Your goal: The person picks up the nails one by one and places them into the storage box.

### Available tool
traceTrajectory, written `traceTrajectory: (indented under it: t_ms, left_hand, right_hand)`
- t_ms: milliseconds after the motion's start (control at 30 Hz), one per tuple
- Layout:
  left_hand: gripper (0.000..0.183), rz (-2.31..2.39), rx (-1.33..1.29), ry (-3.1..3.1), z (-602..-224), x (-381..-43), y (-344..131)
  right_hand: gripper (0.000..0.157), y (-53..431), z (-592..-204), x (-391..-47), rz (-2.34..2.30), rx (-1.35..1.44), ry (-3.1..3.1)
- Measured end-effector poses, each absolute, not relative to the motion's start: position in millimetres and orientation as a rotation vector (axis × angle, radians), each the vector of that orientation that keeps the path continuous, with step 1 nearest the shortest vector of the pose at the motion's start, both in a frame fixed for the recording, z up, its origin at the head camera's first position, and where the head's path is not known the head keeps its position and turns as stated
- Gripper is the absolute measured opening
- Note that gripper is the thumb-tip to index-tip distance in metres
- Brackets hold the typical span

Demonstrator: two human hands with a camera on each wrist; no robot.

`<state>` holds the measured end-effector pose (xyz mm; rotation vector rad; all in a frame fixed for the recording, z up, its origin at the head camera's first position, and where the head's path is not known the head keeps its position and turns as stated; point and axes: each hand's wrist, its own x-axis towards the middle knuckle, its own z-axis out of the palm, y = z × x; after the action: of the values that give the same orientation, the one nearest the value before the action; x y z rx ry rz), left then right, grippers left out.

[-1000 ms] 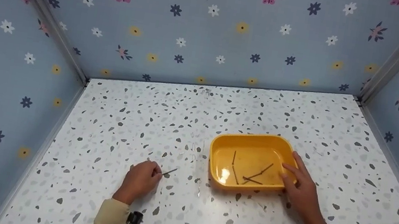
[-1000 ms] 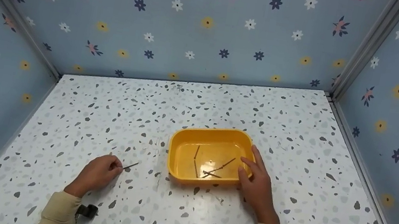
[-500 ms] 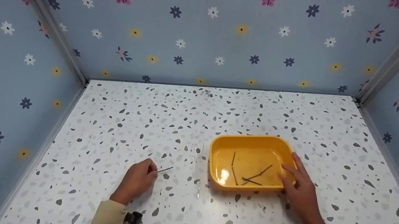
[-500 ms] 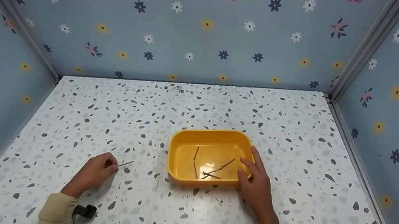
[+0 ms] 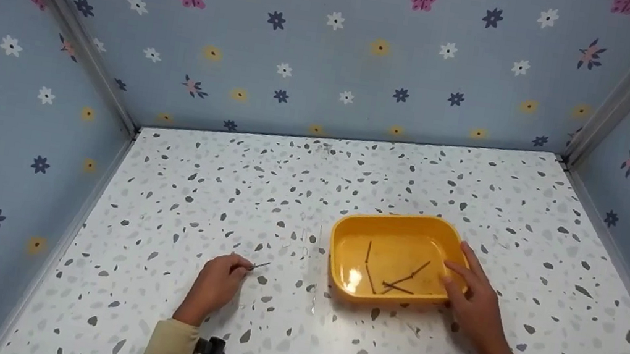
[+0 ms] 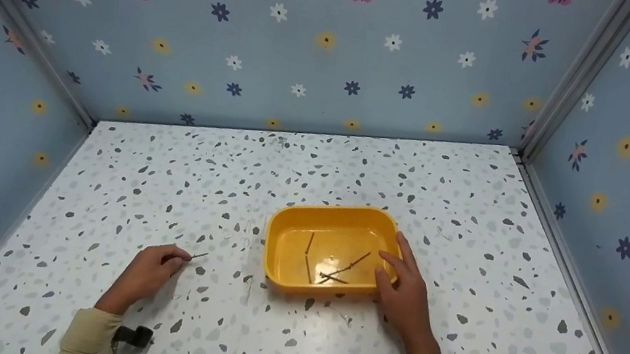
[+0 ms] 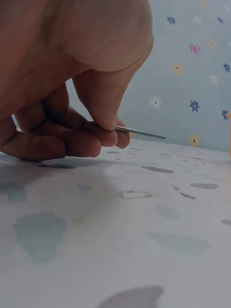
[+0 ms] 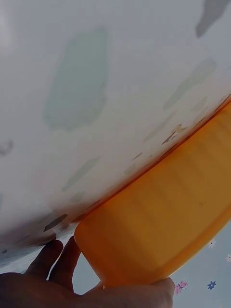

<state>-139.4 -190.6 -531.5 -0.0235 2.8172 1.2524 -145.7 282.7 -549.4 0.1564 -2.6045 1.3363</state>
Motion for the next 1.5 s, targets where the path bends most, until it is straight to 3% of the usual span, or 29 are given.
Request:
traceTrajectory:
  t_ms: [867, 1500]
  left_hand:
    - [0.003, 1.399, 0.068, 2.709, -532, -141, -179]
    - [0.005, 1.438, 0.172, 2.595, -526, -153, -136]
  right_hand:
    - [0.036, 283, -551, -146, 1.325, 0.163, -2.601]
    - [0.038, 284, -551, -145, 1.324, 0.160, -2.607]
